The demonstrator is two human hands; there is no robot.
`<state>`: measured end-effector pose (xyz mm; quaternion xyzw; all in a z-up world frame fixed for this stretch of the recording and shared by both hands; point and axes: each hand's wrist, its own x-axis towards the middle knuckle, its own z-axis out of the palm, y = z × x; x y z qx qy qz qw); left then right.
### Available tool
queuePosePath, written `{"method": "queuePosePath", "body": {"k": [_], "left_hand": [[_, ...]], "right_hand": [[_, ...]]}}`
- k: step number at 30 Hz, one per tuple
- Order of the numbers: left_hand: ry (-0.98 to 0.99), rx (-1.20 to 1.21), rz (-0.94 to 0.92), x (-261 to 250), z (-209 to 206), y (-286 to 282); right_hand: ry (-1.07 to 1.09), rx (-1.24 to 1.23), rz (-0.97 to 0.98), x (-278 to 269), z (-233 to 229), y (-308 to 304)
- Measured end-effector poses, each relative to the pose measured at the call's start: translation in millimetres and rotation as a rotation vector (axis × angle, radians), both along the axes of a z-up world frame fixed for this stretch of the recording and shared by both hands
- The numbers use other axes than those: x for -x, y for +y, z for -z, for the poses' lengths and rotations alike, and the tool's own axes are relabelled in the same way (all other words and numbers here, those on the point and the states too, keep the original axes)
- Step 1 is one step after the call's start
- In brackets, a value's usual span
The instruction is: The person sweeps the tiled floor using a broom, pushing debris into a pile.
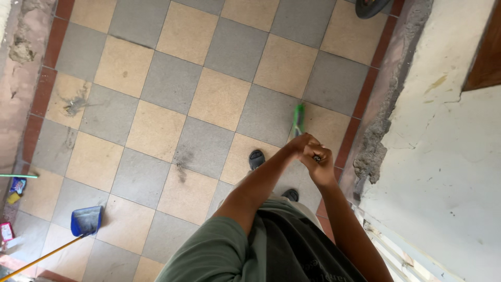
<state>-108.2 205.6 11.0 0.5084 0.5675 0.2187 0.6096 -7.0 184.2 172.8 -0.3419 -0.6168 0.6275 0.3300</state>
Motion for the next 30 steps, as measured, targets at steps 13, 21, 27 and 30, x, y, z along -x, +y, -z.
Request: {"method": "queuePosePath", "body": {"k": [13,21,27,30], "left_hand": [[0.401,-0.311,-0.056,132.0,-30.8,-35.8],[0.54,0.071,0.024,180.0,2.5,-76.4],[0.569,-0.035,-0.068,148.3,-29.8,-54.4],[0.541,-0.311,-0.14,112.7,-45.2,-23.0]], "right_hand": [[0.1,0.067,-0.218,85.3,7.1,2.3],[0.061,0.237,-0.361,81.7,95.8,-17.1],[0.169,0.652,0.125,61.8,28.2,11.9],[0.343,0.506,0.175,45.5,-25.0,31.3]]}}
